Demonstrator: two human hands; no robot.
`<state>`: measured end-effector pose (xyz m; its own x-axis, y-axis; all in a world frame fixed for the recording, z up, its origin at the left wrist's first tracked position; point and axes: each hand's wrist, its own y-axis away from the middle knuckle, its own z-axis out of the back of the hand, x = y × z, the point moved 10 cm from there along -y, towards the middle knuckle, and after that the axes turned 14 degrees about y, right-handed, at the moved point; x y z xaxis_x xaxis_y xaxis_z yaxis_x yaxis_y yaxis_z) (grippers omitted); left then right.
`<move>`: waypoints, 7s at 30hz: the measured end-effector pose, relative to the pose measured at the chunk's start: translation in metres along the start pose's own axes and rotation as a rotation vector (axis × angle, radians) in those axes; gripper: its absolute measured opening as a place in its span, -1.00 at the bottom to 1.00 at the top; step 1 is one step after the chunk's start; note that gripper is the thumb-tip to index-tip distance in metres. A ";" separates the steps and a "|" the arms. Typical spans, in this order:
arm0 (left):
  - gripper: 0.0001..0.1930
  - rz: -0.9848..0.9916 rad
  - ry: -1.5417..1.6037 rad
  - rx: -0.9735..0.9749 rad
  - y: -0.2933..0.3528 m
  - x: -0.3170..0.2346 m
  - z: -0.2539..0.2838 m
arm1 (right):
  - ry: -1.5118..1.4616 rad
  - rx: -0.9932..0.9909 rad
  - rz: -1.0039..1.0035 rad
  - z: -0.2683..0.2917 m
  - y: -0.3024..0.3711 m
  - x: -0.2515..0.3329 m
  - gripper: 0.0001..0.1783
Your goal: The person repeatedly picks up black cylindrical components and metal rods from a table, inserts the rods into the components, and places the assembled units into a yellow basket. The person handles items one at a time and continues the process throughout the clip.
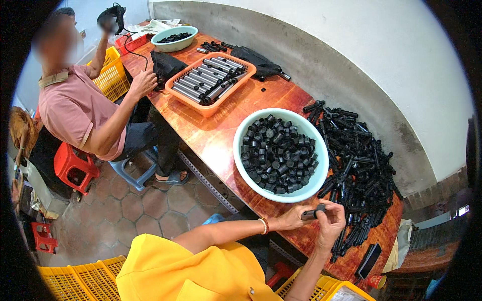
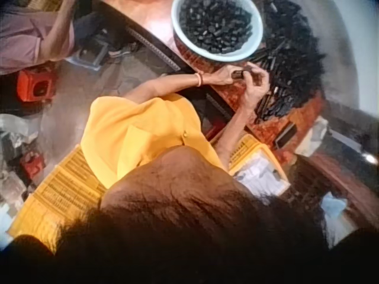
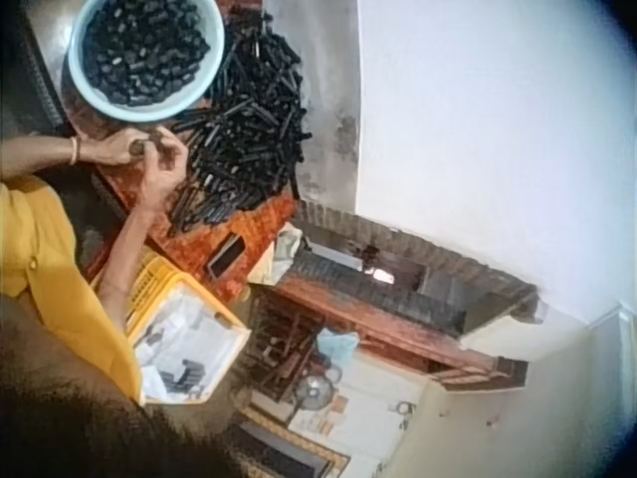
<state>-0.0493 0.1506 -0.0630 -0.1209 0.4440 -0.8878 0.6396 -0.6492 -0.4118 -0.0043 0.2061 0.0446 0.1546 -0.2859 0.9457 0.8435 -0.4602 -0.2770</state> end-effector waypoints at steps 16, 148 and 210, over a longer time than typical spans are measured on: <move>-0.81 0.068 0.007 0.028 -0.001 -0.001 -0.002 | 0.408 -0.140 0.249 0.005 0.018 0.019 -0.72; -0.42 -0.402 1.363 0.636 0.027 -0.345 -0.026 | 0.650 -0.018 0.162 -0.011 0.013 0.014 -0.62; -0.47 -0.428 1.353 0.568 0.035 -0.329 -0.019 | 0.606 -0.031 0.163 -0.008 0.016 0.015 -0.61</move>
<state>0.0275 -0.0061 0.2187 0.7482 0.6626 0.0327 0.3334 -0.3329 -0.8820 0.0070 0.1878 0.0533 -0.0465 -0.7762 0.6288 0.8170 -0.3917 -0.4231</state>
